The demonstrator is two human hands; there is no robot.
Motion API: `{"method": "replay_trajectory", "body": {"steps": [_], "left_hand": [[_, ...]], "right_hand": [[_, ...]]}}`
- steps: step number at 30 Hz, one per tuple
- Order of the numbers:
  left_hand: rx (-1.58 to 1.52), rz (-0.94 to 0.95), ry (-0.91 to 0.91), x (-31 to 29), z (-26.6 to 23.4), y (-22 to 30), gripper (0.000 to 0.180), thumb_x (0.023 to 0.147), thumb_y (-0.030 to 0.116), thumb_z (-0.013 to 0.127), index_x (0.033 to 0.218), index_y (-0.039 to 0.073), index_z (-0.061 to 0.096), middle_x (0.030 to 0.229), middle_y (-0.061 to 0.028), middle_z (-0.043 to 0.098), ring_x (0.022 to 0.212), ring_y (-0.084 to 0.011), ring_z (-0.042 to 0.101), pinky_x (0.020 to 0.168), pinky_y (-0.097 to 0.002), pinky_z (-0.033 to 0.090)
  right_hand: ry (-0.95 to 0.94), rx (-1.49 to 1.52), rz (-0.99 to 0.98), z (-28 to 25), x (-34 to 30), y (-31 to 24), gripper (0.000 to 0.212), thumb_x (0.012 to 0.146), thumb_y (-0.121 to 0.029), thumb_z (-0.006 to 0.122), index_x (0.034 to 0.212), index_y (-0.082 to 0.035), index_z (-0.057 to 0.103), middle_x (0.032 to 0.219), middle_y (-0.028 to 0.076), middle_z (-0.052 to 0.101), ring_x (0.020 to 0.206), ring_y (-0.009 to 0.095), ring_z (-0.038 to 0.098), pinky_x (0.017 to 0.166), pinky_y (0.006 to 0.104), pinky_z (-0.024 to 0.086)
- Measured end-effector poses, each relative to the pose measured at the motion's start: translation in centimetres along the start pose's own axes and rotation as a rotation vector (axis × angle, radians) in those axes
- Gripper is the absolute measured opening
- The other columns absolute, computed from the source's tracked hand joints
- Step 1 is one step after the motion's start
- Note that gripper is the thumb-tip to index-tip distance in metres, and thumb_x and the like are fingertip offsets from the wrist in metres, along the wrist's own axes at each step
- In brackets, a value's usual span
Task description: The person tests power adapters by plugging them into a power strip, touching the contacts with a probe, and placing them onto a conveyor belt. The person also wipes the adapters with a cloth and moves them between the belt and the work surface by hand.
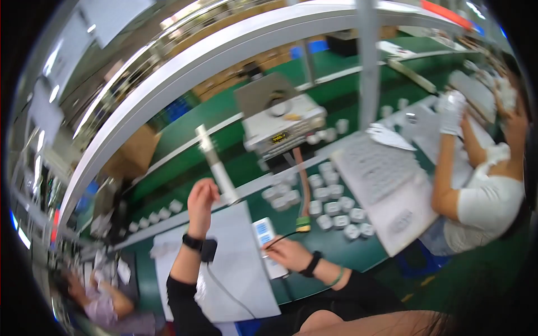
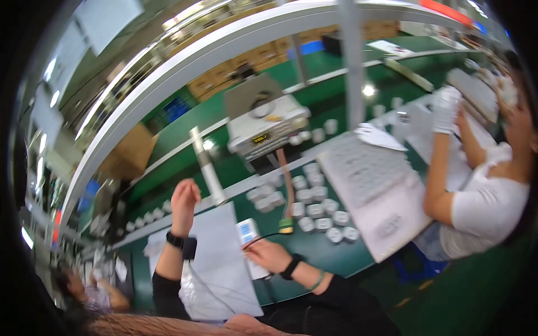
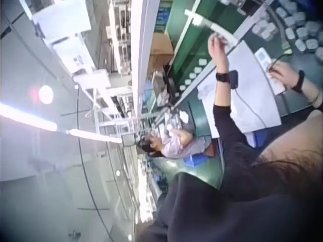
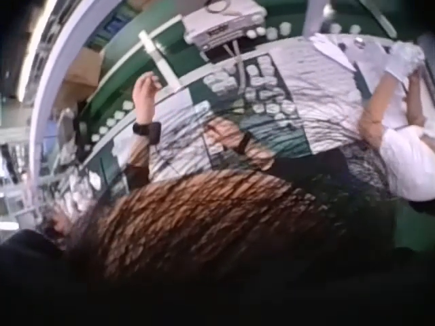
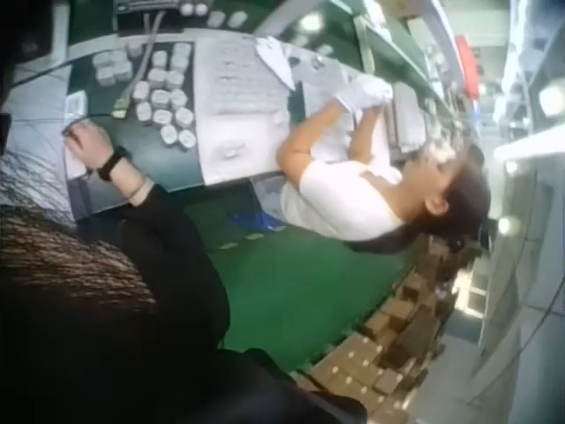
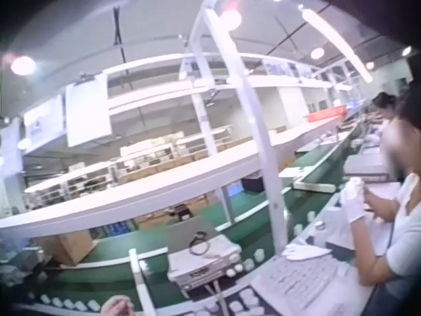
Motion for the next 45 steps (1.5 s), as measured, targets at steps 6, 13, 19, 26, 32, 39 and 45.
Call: {"method": "replay_trajectory", "body": {"steps": [6,13,19,26,32,39,45], "left_hand": [[0.885,0.130,0.075,5.4,-13.0,-4.2,0.017,0.089,0.017,0.058,0.104,0.010,0.062,0.091,-0.0033,0.064,0.079,-0.0167,0.059,0.069,-0.0297,0.048],[1.949,0.008,-0.191,8.4,-14.8,-11.0,0.022,0.075,0.020,0.066,0.094,0.010,0.065,0.097,-0.0059,0.067,0.101,-0.0235,0.058,0.077,-0.0413,0.049],[0.893,-0.119,0.019,4.7,-17.9,-8.3,0.030,0.078,0.010,0.065,0.108,0.009,0.061,0.108,-0.0068,0.063,0.107,-0.0229,0.059,0.078,-0.0365,0.050],[-0.130,-0.126,0.065,-5.6,-7.3,-5.4,0.047,0.082,0.004,0.066,0.126,0.007,0.049,0.114,-0.0092,0.062,0.109,-0.0193,0.059,0.084,-0.0292,0.049],[0.081,-0.181,-0.156,-8.2,0.8,-9.7,0.041,0.081,0.008,0.071,0.117,0.006,0.054,0.114,-0.0098,0.064,0.108,-0.0198,0.060,0.092,-0.0339,0.049],[0.642,-0.046,-0.383,-7.5,3.4,-9.7,0.044,0.074,0.015,0.075,0.112,0.004,0.056,0.112,-0.0111,0.064,0.102,-0.0235,0.062,0.090,-0.0324,0.048],[0.640,0.058,-0.283,-8.8,2.7,-9.7,0.049,0.070,0.019,0.077,0.113,0.004,0.056,0.118,-0.0140,0.061,0.108,-0.0264,0.058,0.094,-0.0348,0.043]], "right_hand": [[-0.043,0.076,0.008,-1.1,0.6,-2.5,0.018,0.087,-0.010,0.062,0.104,-0.005,0.065,0.093,0.008,0.060,0.080,0.020,0.063,0.070,0.0290,0.051],[-0.144,0.266,0.100,-0.6,0.5,-2.4,0.019,0.086,-0.008,0.063,0.105,-0.005,0.065,0.090,0.005,0.055,0.072,0.012,0.054,0.064,0.0240,0.045],[-0.126,0.231,0.047,-0.4,1.1,-2.5,0.018,0.086,-0.007,0.062,0.104,-0.005,0.065,0.089,0.005,0.055,0.071,0.012,0.053,0.065,0.0234,0.043],[-0.116,0.178,0.069,-1.4,1.1,-2.8,0.016,0.087,-0.009,0.060,0.102,-0.005,0.064,0.088,0.005,0.053,0.072,0.014,0.053,0.066,0.0246,0.043],[-0.113,0.163,0.069,-1.0,0.9,-2.8,0.016,0.088,-0.010,0.060,0.103,-0.005,0.064,0.088,0.006,0.053,0.072,0.014,0.053,0.066,0.0250,0.043],[-0.109,0.200,0.094,-1.2,0.6,-2.4,0.017,0.088,-0.009,0.060,0.103,-0.005,0.063,0.089,0.006,0.052,0.074,0.014,0.054,0.067,0.0250,0.044],[-0.148,0.179,0.134,-1.1,0.8,-2.8,0.016,0.088,-0.008,0.059,0.104,-0.005,0.063,0.092,0.007,0.054,0.076,0.017,0.056,0.069,0.0265,0.046]]}}
Point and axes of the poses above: each hand's wrist, its own x-axis towards the middle knuckle, its own z-axis out of the palm, y = z × x, the point moved 3 cm from there along x, towards the middle knuckle
